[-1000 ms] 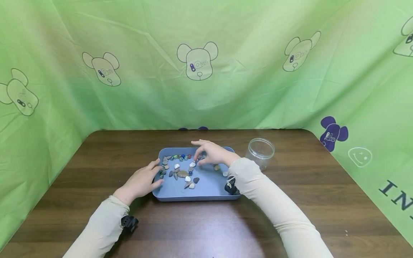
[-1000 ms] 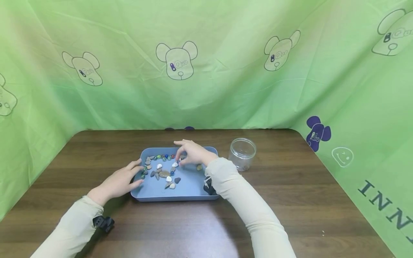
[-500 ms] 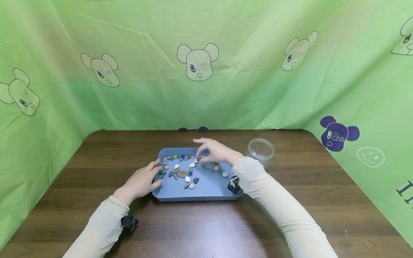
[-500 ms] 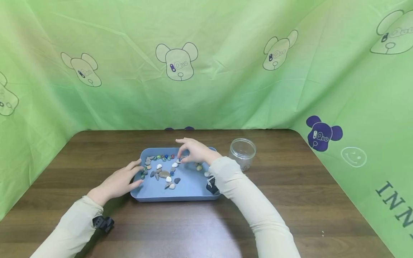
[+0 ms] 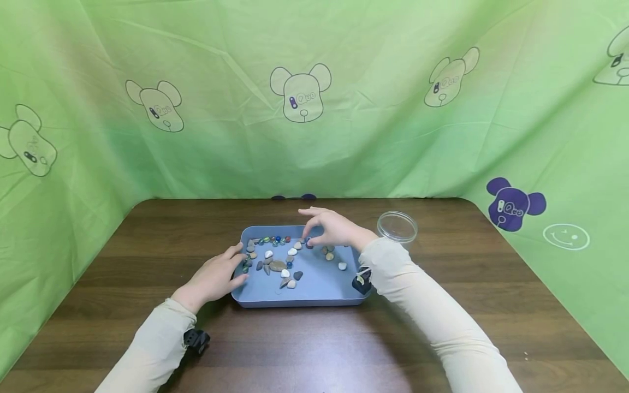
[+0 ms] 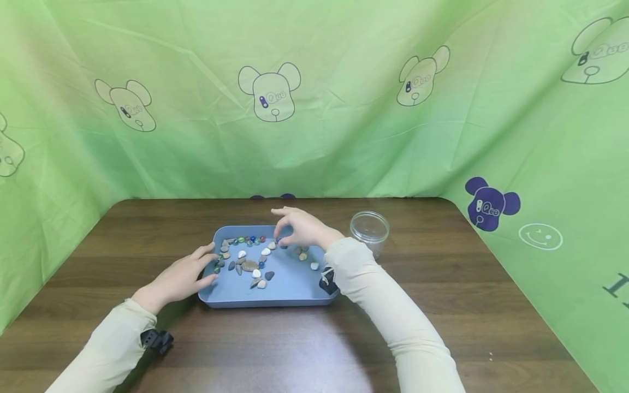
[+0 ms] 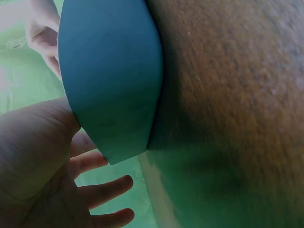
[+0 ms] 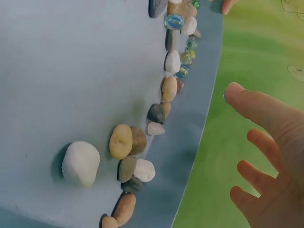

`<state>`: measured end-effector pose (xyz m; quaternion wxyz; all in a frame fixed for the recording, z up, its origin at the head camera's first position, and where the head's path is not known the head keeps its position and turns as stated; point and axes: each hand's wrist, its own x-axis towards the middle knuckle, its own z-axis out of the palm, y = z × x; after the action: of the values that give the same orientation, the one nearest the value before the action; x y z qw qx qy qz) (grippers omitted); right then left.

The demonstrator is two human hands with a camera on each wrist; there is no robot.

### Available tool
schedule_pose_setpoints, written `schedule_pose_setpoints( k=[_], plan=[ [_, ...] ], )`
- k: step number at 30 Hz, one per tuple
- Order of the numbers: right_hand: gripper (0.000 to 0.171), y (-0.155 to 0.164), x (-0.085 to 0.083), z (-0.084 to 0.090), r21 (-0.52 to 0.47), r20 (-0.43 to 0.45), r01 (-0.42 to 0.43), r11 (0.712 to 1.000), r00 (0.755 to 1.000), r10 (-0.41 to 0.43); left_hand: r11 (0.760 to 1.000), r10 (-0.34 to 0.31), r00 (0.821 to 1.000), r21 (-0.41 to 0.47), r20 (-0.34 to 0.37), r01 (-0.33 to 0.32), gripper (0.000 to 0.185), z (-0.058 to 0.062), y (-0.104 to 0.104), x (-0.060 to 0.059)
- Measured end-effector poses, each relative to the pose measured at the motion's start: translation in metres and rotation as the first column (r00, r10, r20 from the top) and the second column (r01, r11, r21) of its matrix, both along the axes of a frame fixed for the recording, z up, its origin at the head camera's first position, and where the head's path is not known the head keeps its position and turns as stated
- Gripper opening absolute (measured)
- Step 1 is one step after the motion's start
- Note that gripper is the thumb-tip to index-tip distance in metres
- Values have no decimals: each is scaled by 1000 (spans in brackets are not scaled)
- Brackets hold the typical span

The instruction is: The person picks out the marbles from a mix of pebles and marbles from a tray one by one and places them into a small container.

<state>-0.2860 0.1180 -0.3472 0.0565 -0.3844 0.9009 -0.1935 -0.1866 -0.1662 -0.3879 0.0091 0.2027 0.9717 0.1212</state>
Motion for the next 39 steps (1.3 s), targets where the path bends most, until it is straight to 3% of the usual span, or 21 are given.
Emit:
schedule_pose_setpoints(
  k=[39],
  plan=[
    [9, 28, 16, 19, -9, -97, -11, 1000, 995, 10, 1000, 3, 1000, -3, -7, -3, 48, -3, 1, 1]
  ],
)
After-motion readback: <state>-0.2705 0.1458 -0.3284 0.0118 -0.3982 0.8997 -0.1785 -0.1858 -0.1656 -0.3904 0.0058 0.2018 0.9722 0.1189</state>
